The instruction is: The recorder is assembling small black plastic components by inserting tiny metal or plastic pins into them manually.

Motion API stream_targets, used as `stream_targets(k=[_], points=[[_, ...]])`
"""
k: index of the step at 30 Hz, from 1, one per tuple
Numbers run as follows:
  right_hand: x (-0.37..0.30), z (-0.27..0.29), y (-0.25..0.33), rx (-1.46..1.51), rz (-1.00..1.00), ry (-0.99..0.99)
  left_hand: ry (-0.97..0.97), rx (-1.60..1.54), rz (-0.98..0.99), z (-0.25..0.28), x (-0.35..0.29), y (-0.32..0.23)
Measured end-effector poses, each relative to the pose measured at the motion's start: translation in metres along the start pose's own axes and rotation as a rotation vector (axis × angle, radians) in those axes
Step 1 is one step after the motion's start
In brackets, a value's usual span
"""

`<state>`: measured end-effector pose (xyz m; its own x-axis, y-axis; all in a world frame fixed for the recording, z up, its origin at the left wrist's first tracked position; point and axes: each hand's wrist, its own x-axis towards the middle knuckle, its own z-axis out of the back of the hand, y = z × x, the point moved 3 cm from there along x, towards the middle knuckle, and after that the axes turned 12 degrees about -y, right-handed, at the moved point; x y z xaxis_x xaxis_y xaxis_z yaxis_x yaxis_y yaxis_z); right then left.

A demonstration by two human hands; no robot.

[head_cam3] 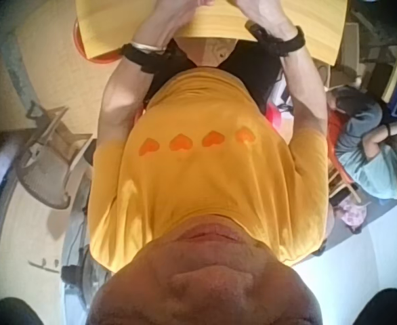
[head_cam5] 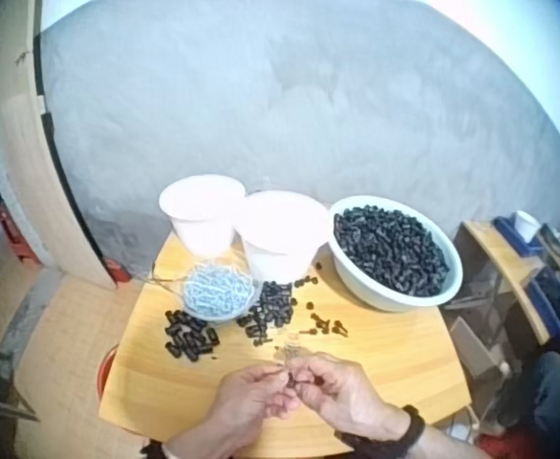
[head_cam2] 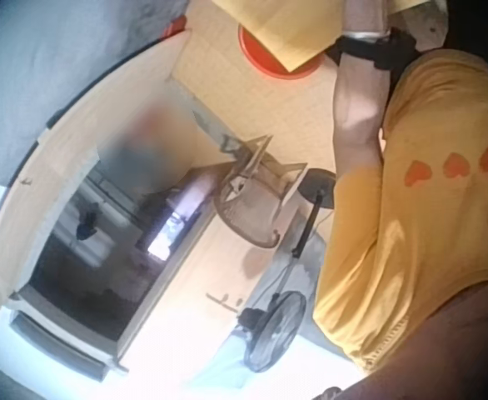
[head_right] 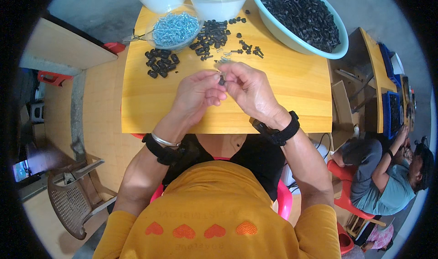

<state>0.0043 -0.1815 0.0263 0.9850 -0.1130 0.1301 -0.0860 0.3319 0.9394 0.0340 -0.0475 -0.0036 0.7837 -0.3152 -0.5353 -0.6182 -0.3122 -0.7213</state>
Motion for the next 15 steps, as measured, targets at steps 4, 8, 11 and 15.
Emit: stream_targets(k=[4, 8, 11, 15], points=[[0.002, 0.004, -0.006, 0.014, -0.079, -0.008, -0.038, 0.015, 0.004, 0.006, 0.005, 0.001], [0.01, 0.008, -0.005, -0.136, 0.052, -0.099, -0.163, 0.009, -0.026, 0.01, 0.005, -0.009], [0.026, 0.016, 0.005, -0.374, 0.21, -0.154, -0.305, 0.31, -0.282, 0.023, 0.016, -0.025], [0.063, 0.012, 0.004, -0.613, 0.416, -0.166, -0.352, 0.571, -0.47, 0.032, 0.035, -0.028]])
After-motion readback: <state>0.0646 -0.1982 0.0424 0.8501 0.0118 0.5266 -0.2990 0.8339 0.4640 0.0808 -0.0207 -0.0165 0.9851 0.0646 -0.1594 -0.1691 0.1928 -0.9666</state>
